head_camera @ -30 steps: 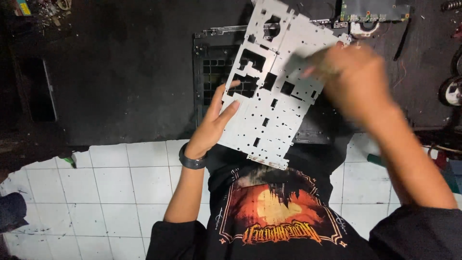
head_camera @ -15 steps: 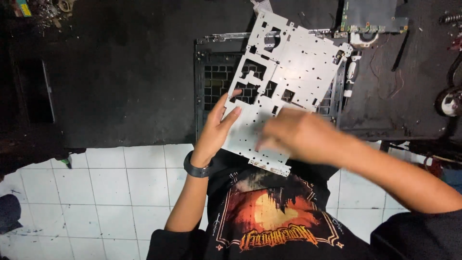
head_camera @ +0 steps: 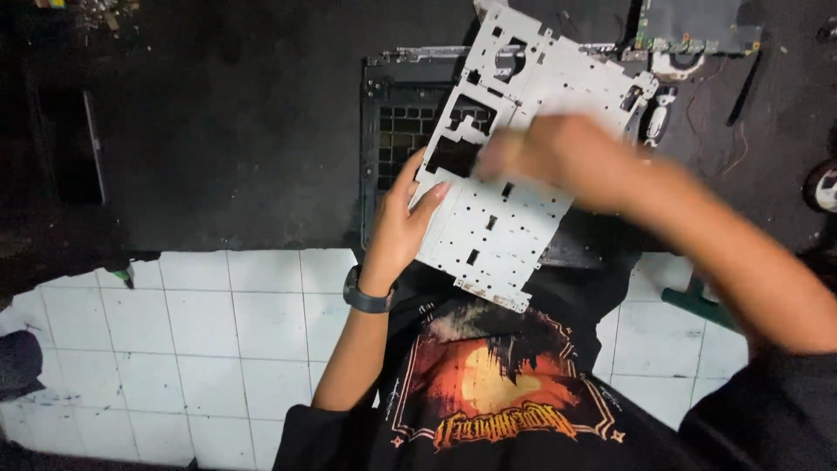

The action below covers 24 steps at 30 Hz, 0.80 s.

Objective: Disassembling a laptop by removing internal components and the metal chassis using a screwdriver and then cleaning it with a brush.

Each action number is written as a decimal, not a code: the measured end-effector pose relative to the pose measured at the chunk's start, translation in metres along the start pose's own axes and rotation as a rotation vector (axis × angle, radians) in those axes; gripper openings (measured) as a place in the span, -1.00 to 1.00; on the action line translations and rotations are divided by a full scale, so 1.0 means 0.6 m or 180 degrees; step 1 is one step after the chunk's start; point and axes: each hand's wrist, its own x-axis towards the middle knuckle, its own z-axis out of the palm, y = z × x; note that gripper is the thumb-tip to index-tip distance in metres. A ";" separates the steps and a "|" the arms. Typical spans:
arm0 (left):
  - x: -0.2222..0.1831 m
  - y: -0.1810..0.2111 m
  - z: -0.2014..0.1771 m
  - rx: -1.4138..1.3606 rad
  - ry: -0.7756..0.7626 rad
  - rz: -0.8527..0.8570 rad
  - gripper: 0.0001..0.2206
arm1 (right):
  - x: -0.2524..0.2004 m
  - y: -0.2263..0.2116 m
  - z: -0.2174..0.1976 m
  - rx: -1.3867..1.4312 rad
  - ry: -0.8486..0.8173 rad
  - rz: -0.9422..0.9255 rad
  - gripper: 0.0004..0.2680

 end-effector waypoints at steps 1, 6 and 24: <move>-0.005 -0.003 -0.002 0.0022 -0.0014 -0.0017 -0.39 | -0.003 0.042 -0.022 -0.0939 0.0808 0.0120 -0.91; 0.000 -0.001 -0.001 -0.0073 -0.0030 -0.0297 -0.32 | 0.040 0.065 0.005 -0.4612 0.1591 0.0803 -0.87; -0.003 -0.010 0.001 -0.0062 0.0026 -0.0348 -0.31 | 0.057 0.154 -0.048 -0.1755 0.1697 -0.0224 -0.85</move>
